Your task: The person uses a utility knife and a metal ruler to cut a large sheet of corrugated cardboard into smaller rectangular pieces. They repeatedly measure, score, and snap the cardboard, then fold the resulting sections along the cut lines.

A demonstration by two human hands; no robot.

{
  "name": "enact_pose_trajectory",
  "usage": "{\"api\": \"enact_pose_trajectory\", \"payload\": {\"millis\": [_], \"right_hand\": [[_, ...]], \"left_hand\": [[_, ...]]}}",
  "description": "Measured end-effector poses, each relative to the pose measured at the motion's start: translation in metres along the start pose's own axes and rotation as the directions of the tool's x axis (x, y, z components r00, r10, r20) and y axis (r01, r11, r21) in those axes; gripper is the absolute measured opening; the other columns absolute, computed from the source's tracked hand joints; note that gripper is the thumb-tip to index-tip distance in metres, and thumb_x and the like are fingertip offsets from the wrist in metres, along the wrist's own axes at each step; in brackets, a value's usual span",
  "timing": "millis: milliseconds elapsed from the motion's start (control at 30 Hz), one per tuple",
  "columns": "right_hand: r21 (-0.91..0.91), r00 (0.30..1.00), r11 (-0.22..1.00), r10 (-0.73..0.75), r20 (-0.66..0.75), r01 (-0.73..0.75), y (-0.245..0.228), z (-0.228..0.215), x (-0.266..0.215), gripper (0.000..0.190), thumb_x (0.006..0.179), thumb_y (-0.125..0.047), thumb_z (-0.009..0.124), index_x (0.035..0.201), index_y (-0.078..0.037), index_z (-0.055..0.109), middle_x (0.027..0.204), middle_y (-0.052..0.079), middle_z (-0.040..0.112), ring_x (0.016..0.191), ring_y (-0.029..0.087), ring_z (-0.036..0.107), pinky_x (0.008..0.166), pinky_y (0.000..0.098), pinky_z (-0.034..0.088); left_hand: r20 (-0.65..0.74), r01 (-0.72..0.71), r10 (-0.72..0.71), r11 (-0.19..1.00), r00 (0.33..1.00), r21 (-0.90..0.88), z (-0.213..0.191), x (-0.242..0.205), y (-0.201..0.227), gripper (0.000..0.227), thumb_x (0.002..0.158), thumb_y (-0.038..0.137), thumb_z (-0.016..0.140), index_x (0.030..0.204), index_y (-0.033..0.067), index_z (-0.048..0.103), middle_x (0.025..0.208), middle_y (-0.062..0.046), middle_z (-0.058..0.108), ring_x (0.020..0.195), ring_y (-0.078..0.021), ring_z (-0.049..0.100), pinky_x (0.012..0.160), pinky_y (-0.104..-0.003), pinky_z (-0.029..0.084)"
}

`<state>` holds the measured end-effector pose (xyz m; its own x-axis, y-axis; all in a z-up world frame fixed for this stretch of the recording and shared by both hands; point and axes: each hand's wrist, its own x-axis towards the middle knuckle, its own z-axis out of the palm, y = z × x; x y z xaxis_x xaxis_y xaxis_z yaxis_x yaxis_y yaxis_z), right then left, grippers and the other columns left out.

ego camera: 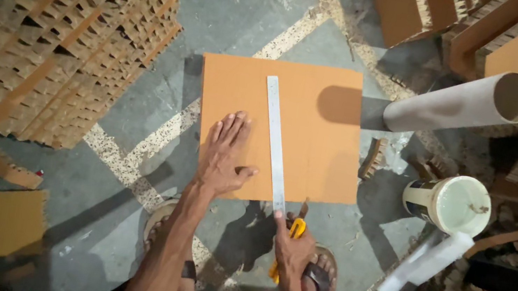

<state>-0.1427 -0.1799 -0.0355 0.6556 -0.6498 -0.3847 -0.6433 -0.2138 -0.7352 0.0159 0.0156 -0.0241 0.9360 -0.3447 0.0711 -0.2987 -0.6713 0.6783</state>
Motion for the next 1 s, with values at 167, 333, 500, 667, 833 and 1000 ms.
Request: {"api": "enact_pose_trajectory", "payload": {"millis": [167,333,500,667,833,1000], "right_hand": [[0.315,0.971,0.927,0.149,0.188,-0.203,0.013,0.014,0.006,0.034,0.087,-0.028,0.082,0.097,0.004,0.077,0.073,0.007,0.068,0.053,0.009,0.054,0.047,0.0254,0.039],[0.393,0.931,0.848,0.287,0.224,-0.356,-0.012,0.033,-0.002,0.025,0.082,-0.02,0.082,0.092,0.001,0.072,0.073,0.007,0.074,0.046,0.008,0.051,0.039,0.0249,0.034],[0.431,0.92,0.814,0.32,0.227,-0.389,-0.022,0.038,0.002,0.027,0.081,-0.019,0.086,0.087,0.001,0.069,0.074,0.01,0.073,0.047,0.008,0.051,0.04,0.0244,0.036],[0.409,0.937,0.843,0.299,0.182,-0.349,-0.025,0.027,0.001,0.028,0.078,-0.02,0.087,0.086,0.0,0.069,0.071,0.007,0.069,0.045,0.008,0.05,0.039,0.0246,0.035],[0.335,0.943,0.885,0.269,0.197,-0.323,-0.035,0.02,0.005,0.03,0.08,-0.025,0.087,0.081,0.001,0.072,0.058,0.002,0.057,0.042,0.008,0.048,0.039,0.0245,0.033],[0.303,0.946,0.9,0.267,0.182,-0.313,-0.036,0.021,0.009,0.03,0.078,-0.022,0.089,0.081,0.002,0.071,0.057,0.001,0.057,0.042,0.008,0.049,0.04,0.0247,0.034]], "left_hand": [[-0.186,0.301,-0.298,0.954,0.936,-0.013,-0.006,-0.008,-0.006,0.113,0.064,0.042,0.093,0.155,0.0063,0.034,0.161,-0.035,0.015,0.151,-0.0532,0.015,0.121,-0.061,0.023],[-0.213,0.317,-0.396,0.891,0.893,-0.325,0.0,-0.022,0.01,0.12,0.067,0.042,0.09,0.161,0.0039,0.026,0.164,-0.044,-0.001,0.151,-0.056,0.014,0.119,-0.061,0.031],[-0.17,0.448,-0.451,0.892,0.876,-0.056,-0.001,-0.02,0.028,0.124,0.061,0.043,0.095,0.157,0.0059,0.026,0.161,-0.04,-0.004,0.15,-0.0569,0.0,0.116,-0.072,0.007],[-0.054,0.176,-0.17,0.978,0.984,0.111,-0.007,0.013,0.023,0.12,0.063,0.051,0.09,0.159,0.0118,0.03,0.165,-0.033,0.004,0.152,-0.0535,0.007,0.121,-0.07,0.008],[0.042,0.007,-0.016,0.98,0.999,0.201,-0.006,0.036,0.016,0.098,0.07,0.061,0.081,0.152,0.0197,0.045,0.166,-0.023,0.016,0.154,-0.0454,0.014,0.122,-0.067,0.012],[-0.031,-0.091,0.102,0.964,0.994,0.252,0.003,0.027,0.005,0.086,0.08,0.06,0.073,0.152,0.0179,0.052,0.166,-0.019,0.027,0.154,-0.041,0.019,0.124,-0.065,0.014]]}}
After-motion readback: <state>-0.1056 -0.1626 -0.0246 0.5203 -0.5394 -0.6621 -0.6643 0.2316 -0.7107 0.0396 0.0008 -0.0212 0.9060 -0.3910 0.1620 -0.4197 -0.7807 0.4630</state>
